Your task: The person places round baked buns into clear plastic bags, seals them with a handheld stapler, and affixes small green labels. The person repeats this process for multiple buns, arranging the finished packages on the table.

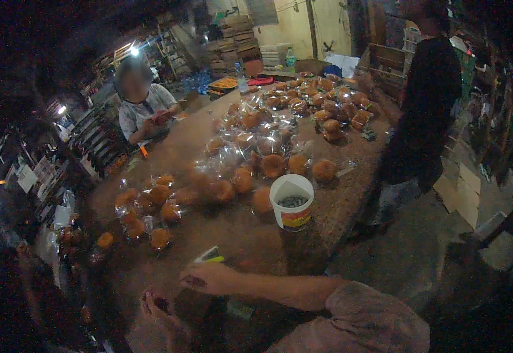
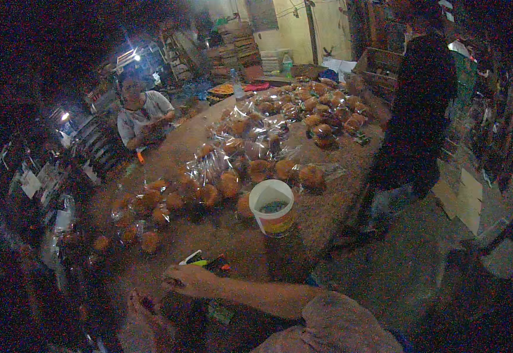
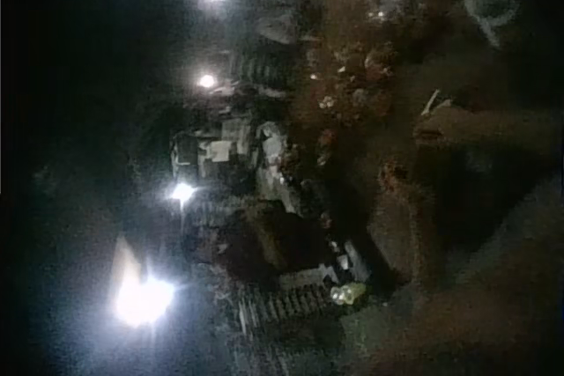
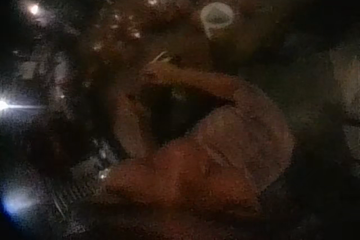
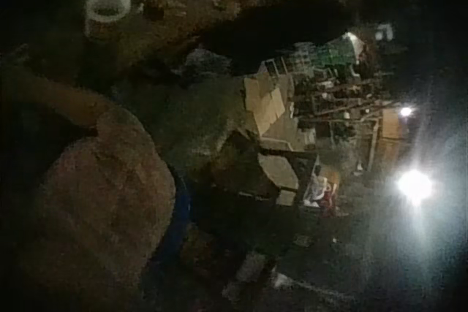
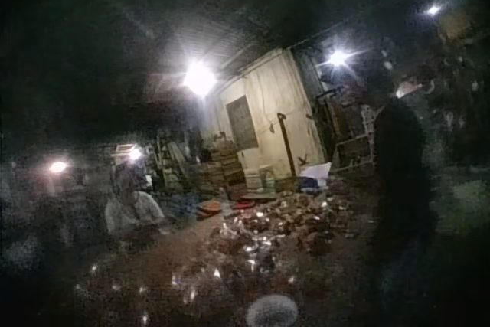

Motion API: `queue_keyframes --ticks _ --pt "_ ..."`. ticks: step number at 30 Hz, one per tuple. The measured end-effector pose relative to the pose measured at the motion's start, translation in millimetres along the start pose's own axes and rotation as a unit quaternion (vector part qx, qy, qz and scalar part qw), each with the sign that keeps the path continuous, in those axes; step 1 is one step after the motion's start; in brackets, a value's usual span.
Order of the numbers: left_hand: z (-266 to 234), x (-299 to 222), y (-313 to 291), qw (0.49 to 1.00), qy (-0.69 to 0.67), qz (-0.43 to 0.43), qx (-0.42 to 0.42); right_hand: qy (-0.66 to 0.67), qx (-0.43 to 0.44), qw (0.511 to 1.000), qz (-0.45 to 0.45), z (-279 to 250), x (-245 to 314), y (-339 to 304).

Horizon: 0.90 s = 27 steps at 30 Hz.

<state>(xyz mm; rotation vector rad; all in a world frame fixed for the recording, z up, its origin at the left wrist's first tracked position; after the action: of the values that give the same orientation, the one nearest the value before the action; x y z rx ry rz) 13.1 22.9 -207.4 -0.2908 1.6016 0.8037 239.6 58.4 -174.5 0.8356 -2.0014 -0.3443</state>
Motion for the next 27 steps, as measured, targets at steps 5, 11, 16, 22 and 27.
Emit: queue_keyframes --ticks 5,11,16,22,27 --pt "-3.1 24.2 -0.3 0.993 -0.113 -0.027 -0.017 -0.042 -0.006 0.996 -0.081 0.7 -1.6 -3.4" --pt "4.3 19.5 6.8 0.996 -0.08 -0.003 -0.03 -0.069 0.028 0.988 -0.135 0.2 -2.6 -6.7" --pt "1.8 21.0 18.7 0.998 -0.041 0.012 -0.043 -0.057 0.11 0.991 -0.045 1.4 -12.6 -16.6" --pt "31.0 -24.6 43.4 0.998 -0.034 0.059 0.003 0.133 0.009 0.991 -0.003 -32.2 23.7 -12.0" --pt "159.4 -138.2 62.4 0.961 -0.108 0.117 0.228 0.091 -0.159 0.982 -0.04 -221.3 37.1 -12.6"
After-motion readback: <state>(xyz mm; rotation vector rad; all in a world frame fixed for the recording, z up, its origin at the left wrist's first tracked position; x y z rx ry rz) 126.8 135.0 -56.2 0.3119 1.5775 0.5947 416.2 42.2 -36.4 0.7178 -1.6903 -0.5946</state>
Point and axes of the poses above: each hand's wrist, its own y-axis towards the middle knuckle, its own z-axis out of the palm, x = y × z, the point moved 2 cm from there along y, towards the middle knuckle, and after that the axes turned 6 degrees about -y, right-handed, at the moved point
